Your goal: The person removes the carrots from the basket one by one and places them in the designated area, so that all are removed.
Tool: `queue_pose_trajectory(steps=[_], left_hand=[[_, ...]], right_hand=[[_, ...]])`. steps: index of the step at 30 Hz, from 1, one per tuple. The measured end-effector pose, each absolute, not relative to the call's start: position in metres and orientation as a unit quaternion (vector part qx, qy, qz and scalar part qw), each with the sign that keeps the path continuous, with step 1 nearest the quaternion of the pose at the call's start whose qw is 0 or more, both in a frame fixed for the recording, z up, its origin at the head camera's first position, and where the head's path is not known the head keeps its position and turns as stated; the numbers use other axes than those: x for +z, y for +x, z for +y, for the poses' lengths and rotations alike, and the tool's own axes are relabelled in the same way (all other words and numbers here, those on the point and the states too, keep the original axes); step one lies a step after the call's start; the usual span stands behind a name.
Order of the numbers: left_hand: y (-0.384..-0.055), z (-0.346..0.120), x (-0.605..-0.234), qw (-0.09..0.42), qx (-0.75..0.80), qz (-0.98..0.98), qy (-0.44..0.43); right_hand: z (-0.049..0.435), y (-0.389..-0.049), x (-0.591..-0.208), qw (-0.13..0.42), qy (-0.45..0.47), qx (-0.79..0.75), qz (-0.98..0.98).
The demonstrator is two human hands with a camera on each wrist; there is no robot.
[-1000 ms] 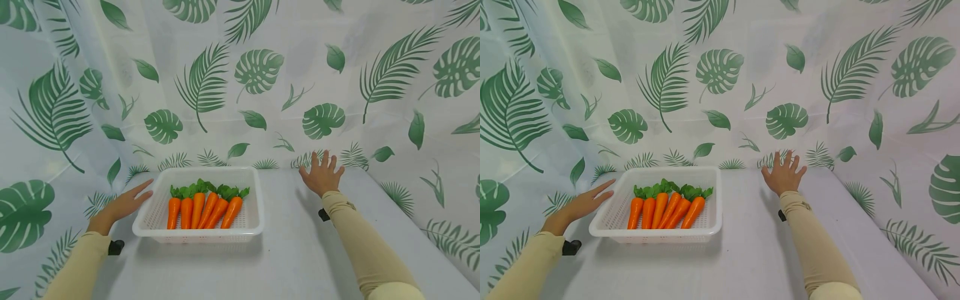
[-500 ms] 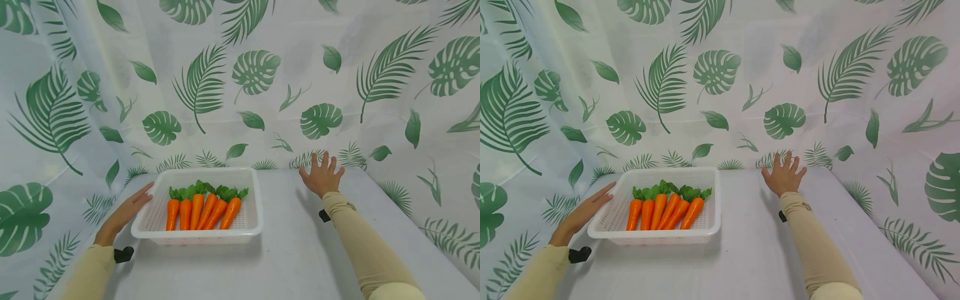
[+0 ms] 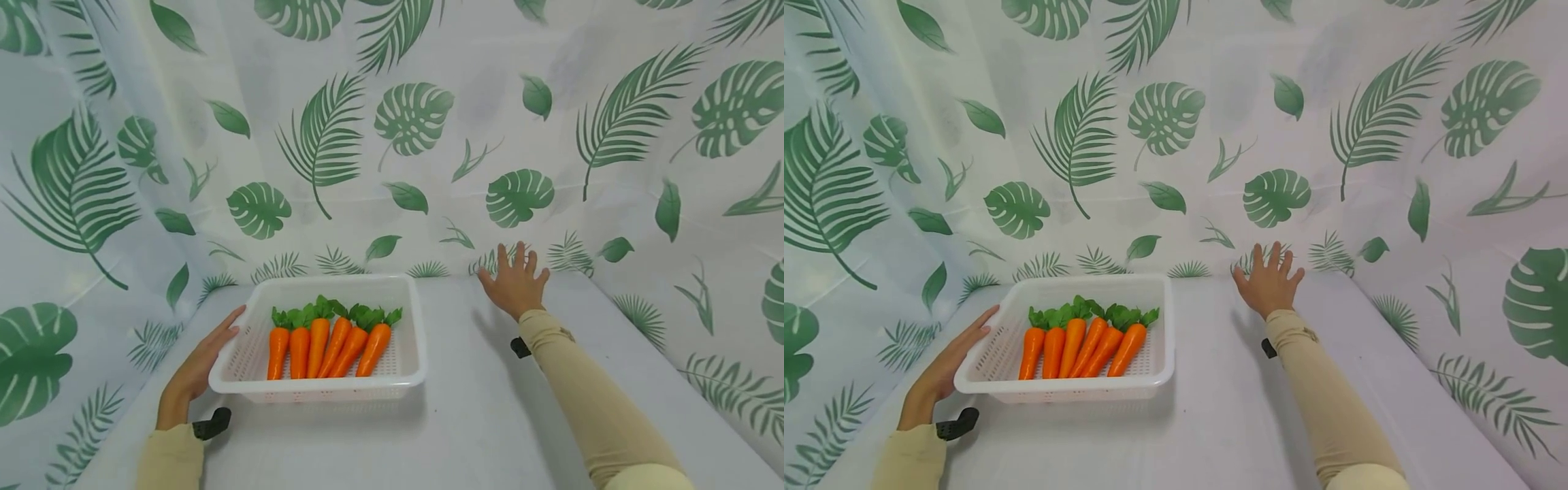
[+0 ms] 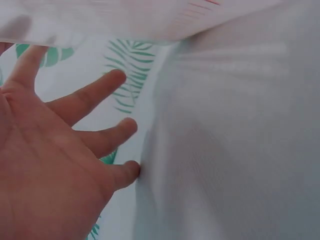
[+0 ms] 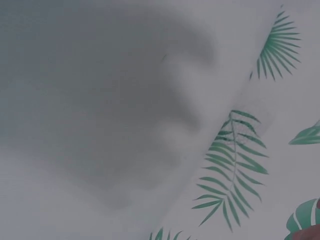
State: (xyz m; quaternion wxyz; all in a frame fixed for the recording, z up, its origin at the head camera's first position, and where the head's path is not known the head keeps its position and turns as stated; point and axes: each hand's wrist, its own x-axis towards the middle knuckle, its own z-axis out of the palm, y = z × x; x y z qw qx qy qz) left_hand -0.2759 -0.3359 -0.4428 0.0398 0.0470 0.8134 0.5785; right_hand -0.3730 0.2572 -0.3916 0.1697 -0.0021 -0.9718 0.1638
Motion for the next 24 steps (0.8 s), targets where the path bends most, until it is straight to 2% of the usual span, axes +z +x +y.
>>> queue_pose_trajectory(steps=[15,24], left_hand=[[-0.276,-0.334,-0.446,0.033,0.587,0.808,0.050],[-0.276,-0.334,-0.447,0.028,0.591,0.804,0.064]], right_hand=[[0.240,-0.372,-0.379,0.140,0.013,0.225,-0.964],[0.209,-0.372,-0.358,0.097,0.046,0.296,-0.949]])
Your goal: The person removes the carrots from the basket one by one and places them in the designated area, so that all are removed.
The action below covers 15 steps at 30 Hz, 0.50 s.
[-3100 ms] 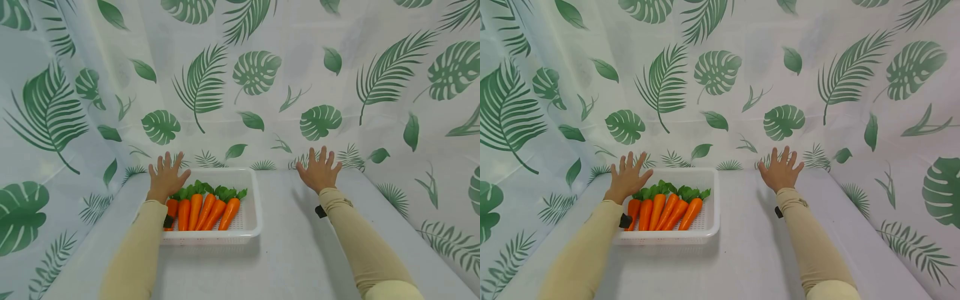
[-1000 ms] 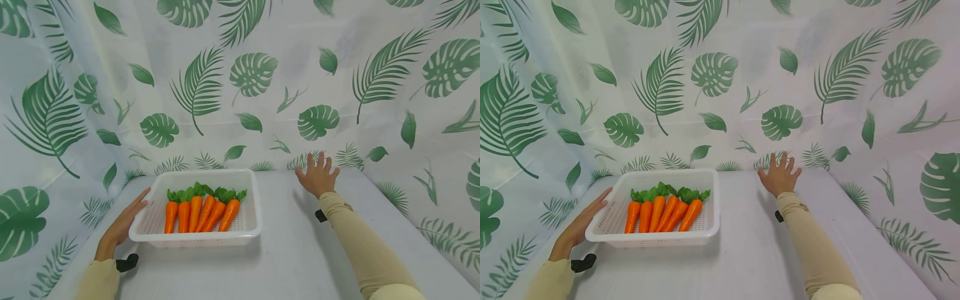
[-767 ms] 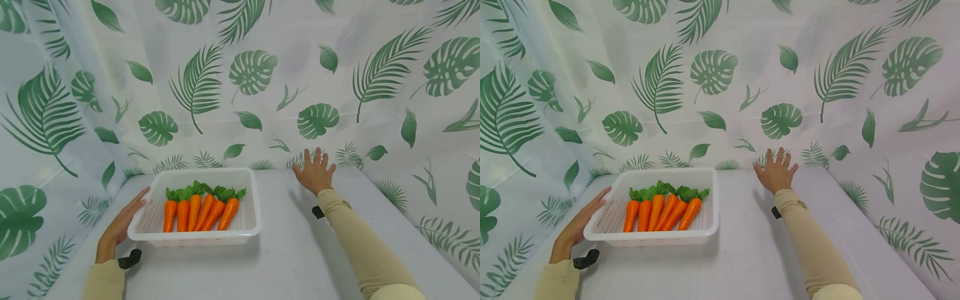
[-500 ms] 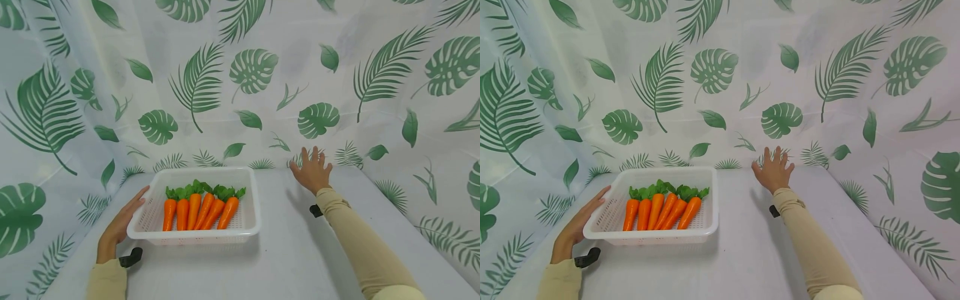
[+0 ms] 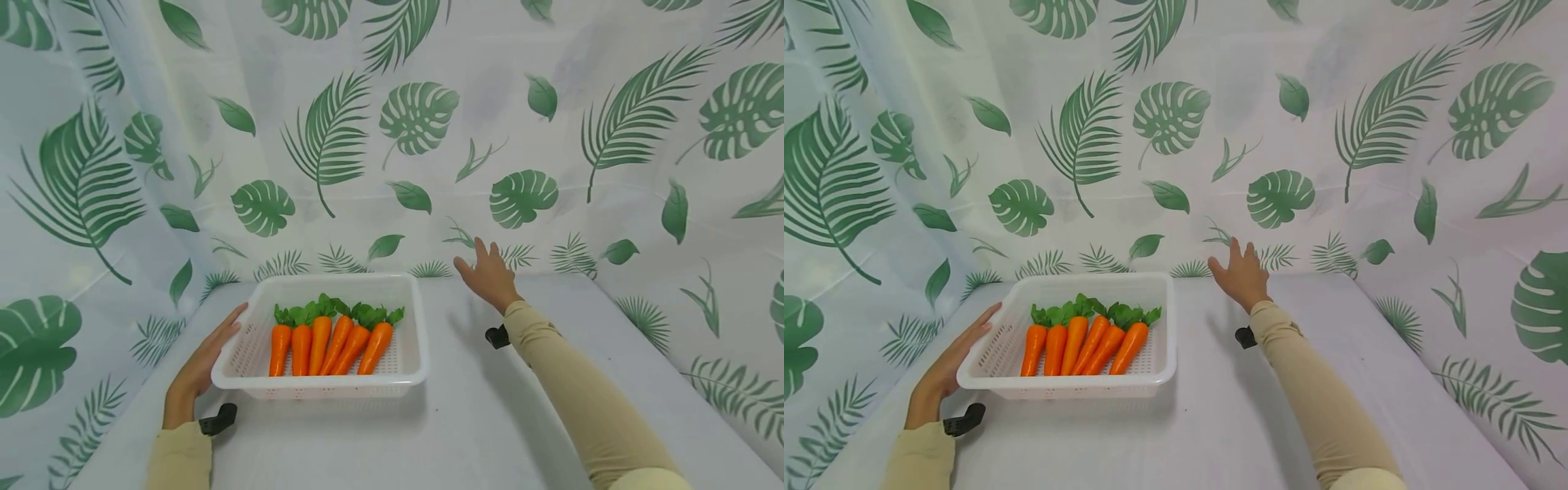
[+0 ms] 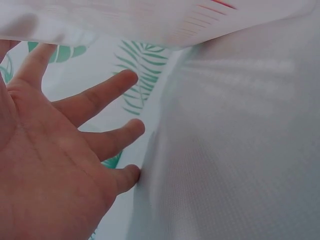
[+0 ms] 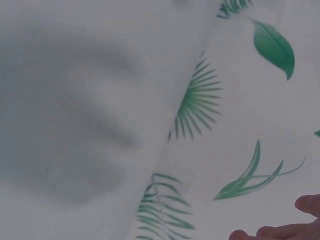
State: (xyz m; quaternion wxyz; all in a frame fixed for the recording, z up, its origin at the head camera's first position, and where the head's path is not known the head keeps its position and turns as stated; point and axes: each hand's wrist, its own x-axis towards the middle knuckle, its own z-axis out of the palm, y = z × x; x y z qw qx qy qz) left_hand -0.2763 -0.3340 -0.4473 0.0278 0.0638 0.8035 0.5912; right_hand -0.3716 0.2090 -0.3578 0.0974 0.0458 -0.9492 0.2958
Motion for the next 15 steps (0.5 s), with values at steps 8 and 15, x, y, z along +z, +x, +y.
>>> queue_pose_trajectory(steps=[8,15], left_hand=[[-0.276,-0.334,-0.447,0.029,0.590,0.805,0.056],[-0.275,-0.332,-0.447,0.028,0.589,0.806,0.053]], right_hand=[[0.174,-0.365,-0.336,0.047,0.081,0.428,-0.899],[0.141,-0.353,-0.320,-0.022,0.072,0.555,-0.828]])
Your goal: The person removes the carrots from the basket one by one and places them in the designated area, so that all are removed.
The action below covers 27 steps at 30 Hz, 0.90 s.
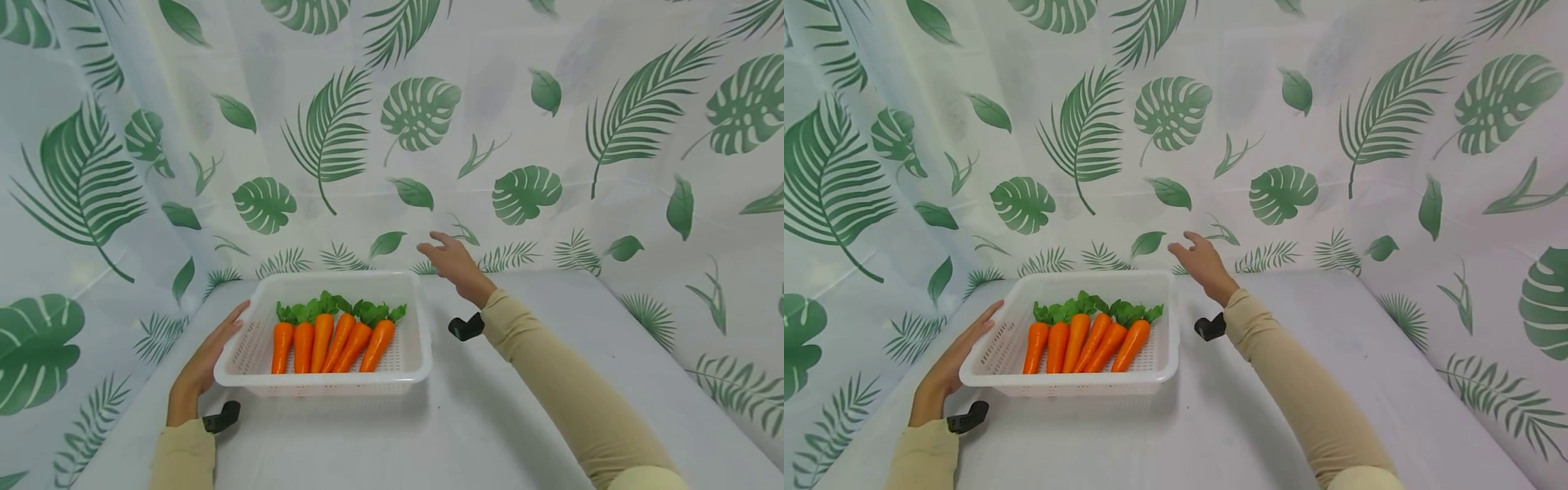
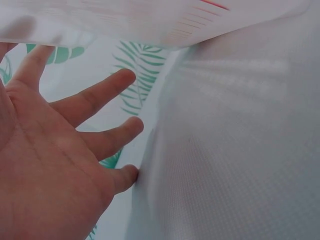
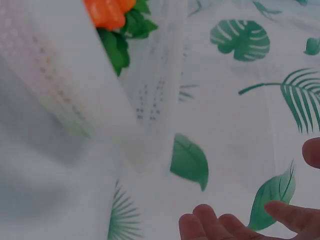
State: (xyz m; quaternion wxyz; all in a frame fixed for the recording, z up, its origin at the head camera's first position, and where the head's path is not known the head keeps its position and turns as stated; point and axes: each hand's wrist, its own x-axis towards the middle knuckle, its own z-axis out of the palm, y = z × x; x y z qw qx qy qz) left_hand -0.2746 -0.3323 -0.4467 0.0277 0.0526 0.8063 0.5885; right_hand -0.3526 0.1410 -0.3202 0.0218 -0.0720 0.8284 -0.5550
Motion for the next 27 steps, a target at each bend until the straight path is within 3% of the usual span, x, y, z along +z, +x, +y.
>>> queue_pose_trajectory(steps=[17,27], left_hand=[[-0.274,-0.333,-0.449,0.032,0.598,0.799,0.057],[-0.274,-0.333,-0.447,0.030,0.608,0.791,0.055]], right_hand=[[0.081,-0.319,-0.328,0.166,-0.053,-0.551,0.816],[0.068,-0.325,-0.348,0.200,-0.027,-0.543,0.815]])
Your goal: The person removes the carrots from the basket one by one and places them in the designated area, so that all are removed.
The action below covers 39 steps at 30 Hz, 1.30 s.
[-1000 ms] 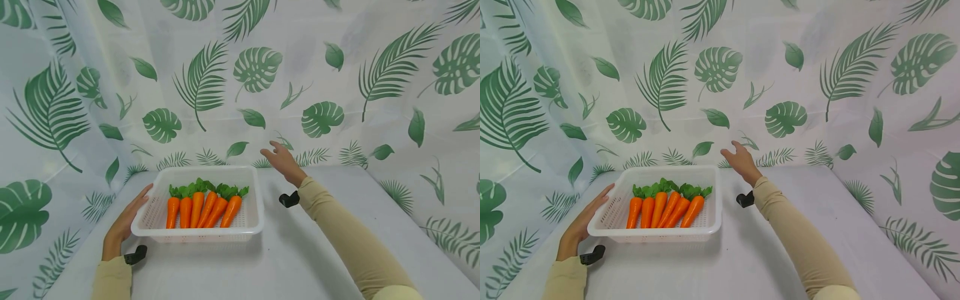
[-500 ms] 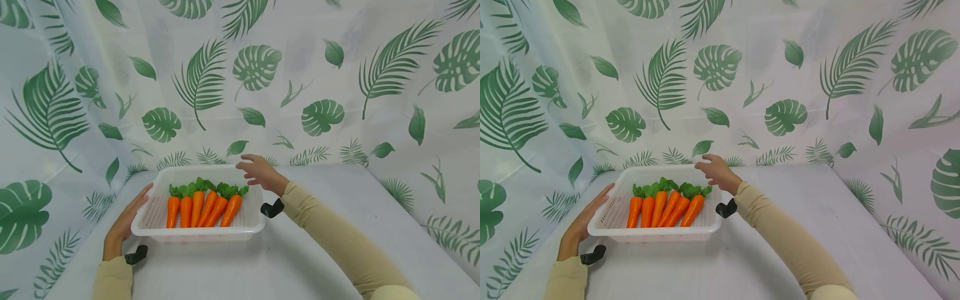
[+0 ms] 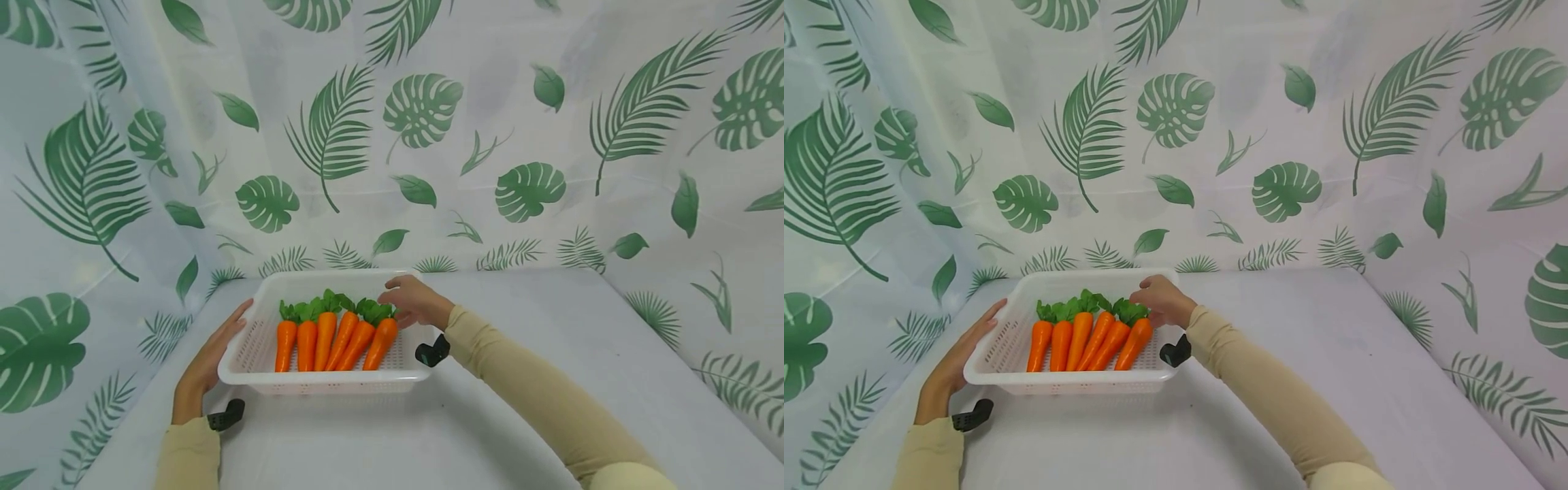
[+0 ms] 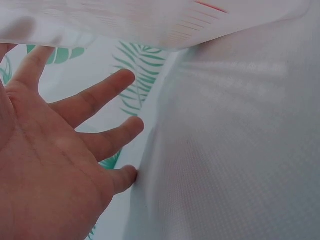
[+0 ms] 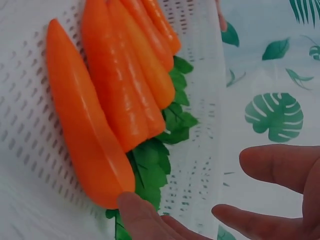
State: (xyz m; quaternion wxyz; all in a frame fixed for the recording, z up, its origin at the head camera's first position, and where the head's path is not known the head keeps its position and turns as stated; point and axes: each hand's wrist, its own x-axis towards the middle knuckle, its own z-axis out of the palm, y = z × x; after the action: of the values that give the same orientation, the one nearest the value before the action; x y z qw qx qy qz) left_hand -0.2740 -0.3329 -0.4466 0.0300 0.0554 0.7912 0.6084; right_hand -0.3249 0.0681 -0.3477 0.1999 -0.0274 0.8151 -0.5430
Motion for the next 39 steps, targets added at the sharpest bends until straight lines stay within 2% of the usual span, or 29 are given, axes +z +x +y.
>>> queue_pose_trajectory(steps=[8,20,39], left_hand=[[-0.275,-0.332,-0.448,0.024,0.603,0.796,0.055],[-0.275,-0.333,-0.451,0.017,0.603,0.796,0.043],[-0.276,-0.329,-0.453,0.019,0.611,0.790,0.040]], right_hand=[[0.058,-0.330,-0.356,0.211,-0.009,-0.550,0.808],[0.045,-0.336,-0.373,0.194,0.032,-0.556,0.808],[0.042,-0.341,-0.391,0.173,0.031,-0.531,0.829]])
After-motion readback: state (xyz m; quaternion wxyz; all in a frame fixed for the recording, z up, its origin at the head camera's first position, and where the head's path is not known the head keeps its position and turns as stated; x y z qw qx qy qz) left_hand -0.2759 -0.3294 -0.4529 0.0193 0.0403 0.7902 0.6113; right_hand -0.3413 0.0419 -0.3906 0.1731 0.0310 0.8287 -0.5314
